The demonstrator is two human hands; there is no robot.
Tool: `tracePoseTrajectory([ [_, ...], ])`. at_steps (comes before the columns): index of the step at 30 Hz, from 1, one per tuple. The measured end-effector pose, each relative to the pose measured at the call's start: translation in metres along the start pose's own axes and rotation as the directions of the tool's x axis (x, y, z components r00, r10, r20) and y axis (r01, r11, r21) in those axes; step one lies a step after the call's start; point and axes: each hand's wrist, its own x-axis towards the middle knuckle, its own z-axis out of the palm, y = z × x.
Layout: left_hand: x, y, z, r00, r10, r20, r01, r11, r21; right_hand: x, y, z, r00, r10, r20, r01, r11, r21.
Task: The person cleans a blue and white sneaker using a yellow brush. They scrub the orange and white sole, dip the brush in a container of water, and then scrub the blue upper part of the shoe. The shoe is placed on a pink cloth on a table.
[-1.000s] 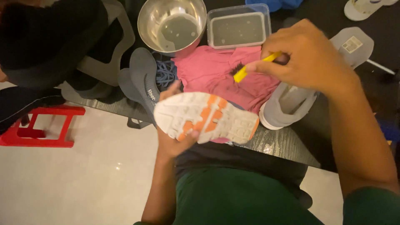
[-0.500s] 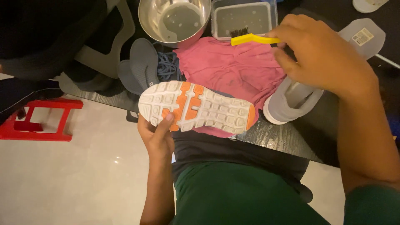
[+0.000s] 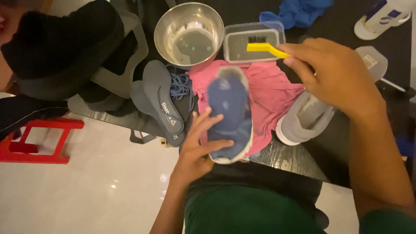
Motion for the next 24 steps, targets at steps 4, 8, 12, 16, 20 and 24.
tracePoseTrajectory([
  [4,-0.007,-0.002,0.000,0.986,0.017,0.168,-0.046,0.985,0.169,0.013,-0.007,-0.004,0.949,0.253,0.185,-0.261,0.965,0.020],
  [8,-0.007,0.011,-0.008,0.977,-0.051,0.207,0.030,0.994,0.103,0.008,0.006,0.011,0.969,0.231,0.082,-0.244,0.948,0.207],
  [12,-0.003,0.010,-0.019,0.993,-0.090,0.075,0.098,0.990,-0.102,0.008,0.005,0.023,0.977,0.213,0.028,-0.214,0.952,0.218],
  [16,0.026,-0.010,-0.027,0.983,-0.115,-0.146,0.124,0.990,0.059,0.027,-0.009,0.047,0.979,0.192,-0.065,-0.177,0.966,0.191],
  [20,0.050,-0.026,-0.031,0.946,-0.280,-0.163,0.308,0.932,0.189,0.073,-0.039,0.053,0.925,0.333,0.180,-0.371,0.896,0.245],
  [24,0.071,-0.032,-0.029,0.928,-0.296,-0.228,0.339,0.922,0.184,0.115,-0.051,0.076,0.953,0.249,0.174,-0.287,0.926,0.245],
])
